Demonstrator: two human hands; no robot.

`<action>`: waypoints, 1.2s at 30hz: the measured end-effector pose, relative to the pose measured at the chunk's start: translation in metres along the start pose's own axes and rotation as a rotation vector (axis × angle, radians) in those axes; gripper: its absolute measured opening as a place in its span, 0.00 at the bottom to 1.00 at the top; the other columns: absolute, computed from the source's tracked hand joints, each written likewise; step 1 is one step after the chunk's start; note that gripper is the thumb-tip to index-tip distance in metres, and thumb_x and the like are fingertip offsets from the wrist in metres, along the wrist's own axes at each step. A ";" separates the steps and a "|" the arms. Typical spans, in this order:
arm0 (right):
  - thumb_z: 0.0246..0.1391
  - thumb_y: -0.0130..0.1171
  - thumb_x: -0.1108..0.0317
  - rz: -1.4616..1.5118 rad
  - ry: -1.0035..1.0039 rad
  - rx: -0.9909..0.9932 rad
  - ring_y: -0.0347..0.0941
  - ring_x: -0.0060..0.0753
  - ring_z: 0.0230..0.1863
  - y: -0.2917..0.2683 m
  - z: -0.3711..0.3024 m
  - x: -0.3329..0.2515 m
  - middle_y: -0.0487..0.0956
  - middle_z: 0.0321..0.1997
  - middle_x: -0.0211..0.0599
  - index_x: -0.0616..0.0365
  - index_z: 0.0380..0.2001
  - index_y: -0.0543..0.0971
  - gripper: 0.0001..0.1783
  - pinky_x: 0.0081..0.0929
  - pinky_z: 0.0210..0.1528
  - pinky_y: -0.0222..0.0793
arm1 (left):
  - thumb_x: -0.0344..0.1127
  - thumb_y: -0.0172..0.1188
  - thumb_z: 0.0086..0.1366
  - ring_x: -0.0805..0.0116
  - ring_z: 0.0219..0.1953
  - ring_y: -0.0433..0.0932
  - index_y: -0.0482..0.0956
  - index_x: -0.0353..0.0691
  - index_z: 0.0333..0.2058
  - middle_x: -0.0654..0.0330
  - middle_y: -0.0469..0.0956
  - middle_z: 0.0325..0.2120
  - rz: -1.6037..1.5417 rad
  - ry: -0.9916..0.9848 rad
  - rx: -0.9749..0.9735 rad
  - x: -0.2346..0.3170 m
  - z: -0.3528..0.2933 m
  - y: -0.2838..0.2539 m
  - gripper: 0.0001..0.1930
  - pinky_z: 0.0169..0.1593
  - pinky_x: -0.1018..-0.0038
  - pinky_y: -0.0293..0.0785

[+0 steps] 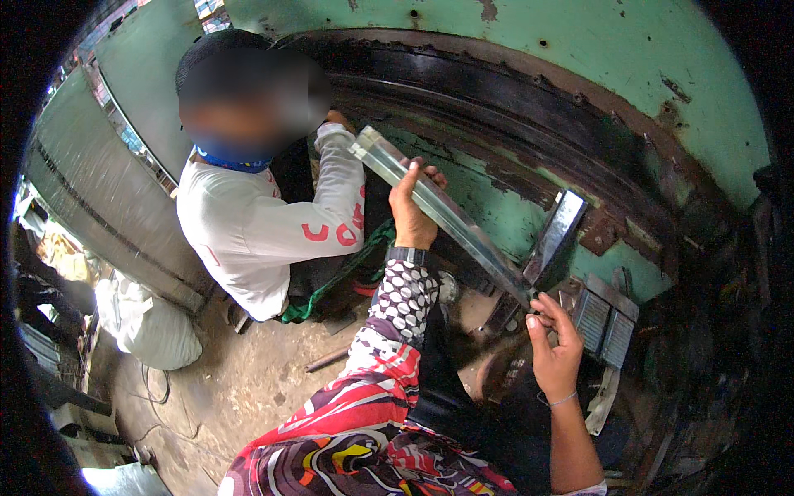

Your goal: The person positions metal bars into a large green machine while a coworker hammers them into place. The person repeatedly picks up bars, aligns them, and hands them to the coworker for insertion.

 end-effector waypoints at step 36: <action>0.73 0.57 0.66 -0.048 0.217 0.514 0.83 0.28 0.45 -0.164 -0.066 0.072 0.85 0.50 0.44 0.66 0.61 0.77 0.19 0.28 0.53 0.77 | 0.46 0.63 0.70 0.48 0.52 0.77 0.69 0.32 0.62 0.45 0.77 0.49 0.078 -0.013 -0.226 -0.008 -0.008 0.015 0.30 0.64 0.49 0.70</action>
Point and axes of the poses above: each hand's wrist, its own z-axis towards the middle knuckle, its own y-axis out of the palm, x = y × z, the point moved 7 cm from there along z, towards the middle knuckle
